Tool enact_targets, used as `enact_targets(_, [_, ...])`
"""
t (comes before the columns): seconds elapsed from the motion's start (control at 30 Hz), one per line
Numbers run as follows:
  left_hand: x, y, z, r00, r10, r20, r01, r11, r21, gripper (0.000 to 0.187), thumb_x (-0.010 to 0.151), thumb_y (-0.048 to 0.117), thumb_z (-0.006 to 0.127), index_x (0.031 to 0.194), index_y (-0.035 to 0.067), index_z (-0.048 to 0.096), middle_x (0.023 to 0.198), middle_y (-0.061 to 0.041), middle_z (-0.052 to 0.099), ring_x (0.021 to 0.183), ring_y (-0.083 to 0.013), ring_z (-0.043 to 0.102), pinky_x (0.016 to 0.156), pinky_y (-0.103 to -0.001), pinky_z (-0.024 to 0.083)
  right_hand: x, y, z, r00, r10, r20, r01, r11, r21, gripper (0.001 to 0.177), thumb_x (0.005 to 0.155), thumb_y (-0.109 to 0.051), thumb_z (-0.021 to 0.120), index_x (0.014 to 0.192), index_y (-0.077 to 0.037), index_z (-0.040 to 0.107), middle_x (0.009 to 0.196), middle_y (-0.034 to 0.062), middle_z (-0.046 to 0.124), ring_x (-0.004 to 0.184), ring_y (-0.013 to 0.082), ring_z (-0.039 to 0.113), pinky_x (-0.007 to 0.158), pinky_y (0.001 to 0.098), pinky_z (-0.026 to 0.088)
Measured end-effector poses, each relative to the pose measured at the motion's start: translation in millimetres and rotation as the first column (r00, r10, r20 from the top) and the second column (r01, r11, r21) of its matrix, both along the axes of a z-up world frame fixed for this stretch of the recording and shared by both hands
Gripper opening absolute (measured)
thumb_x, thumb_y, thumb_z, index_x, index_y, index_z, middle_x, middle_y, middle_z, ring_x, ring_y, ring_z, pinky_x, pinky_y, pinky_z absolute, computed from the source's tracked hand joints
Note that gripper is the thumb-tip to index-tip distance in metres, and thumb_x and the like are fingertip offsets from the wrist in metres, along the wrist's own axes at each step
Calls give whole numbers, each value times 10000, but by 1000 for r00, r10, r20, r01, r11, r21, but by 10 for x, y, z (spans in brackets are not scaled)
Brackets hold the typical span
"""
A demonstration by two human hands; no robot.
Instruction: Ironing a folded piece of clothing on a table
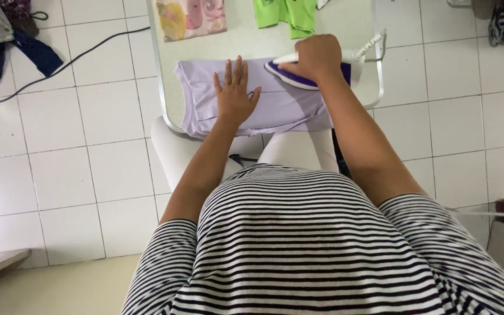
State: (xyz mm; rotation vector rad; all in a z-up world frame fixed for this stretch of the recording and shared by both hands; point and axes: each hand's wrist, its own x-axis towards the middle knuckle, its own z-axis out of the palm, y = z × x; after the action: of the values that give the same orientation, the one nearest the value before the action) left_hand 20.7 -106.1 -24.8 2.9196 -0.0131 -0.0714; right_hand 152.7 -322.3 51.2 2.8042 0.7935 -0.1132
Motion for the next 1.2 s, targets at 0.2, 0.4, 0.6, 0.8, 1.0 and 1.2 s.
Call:
enact_targets(0.2, [-9,-35,-26,999,1,34,-1,1000,-17,781,1051,571,426,1644,90,266,1722,-36,142,1580,-304,84,1232,-648,105,-93,-136,-40,990,126,-56,-129,990,-60,797,906,-935,467,810,-196,749,674,2,704,651,287,687,624,412,470])
enact_targets(0.4, [-6,-22,-29,999,13,30,-12,1000,-25,790,1045,574,423,1644,86,261,1722,-42,144,1580,-304,83,1234,-651,100,-8,-14,-50,999,37,-38,-40,996,-82,802,929,-934,478,798,-181,720,657,-6,684,618,260,672,598,408,486])
enact_targets(0.6, [13,-23,14,1000,20,-9,-20,999,-45,792,1047,570,417,1647,86,232,1727,-28,113,1586,-291,56,1248,-625,69,46,38,-21,998,-52,-17,52,999,1,766,909,-902,539,772,-173,728,685,20,705,633,281,672,581,420,475])
enact_targets(0.8, [12,-6,13,1000,15,-28,-16,999,-35,797,1050,578,377,1649,80,204,1730,-30,97,1588,-296,39,1246,-631,64,-71,-12,188,988,90,-129,-101,991,-85,893,854,-1010,402,777,-176,711,660,3,669,612,266,647,556,400,449])
enact_targets(1.0, [-1,-50,222,988,46,-149,-51,998,-32,793,1063,582,420,1673,135,180,1748,-40,109,1610,-273,67,1275,-628,51,-142,-38,262,990,65,-126,-57,996,64,734,880,-821,499,1019,-172,812,861,124,786,866,348,757,764,463,537])
enact_targets(1.2, [5,-48,210,989,48,-140,-52,998,-25,784,1065,587,408,1671,138,196,1749,-38,113,1610,-270,78,1275,-618,59,-24,39,178,995,-8,-96,14,998,57,708,894,-787,493,996,-158,801,858,120,780,879,344,758,746,477,526])
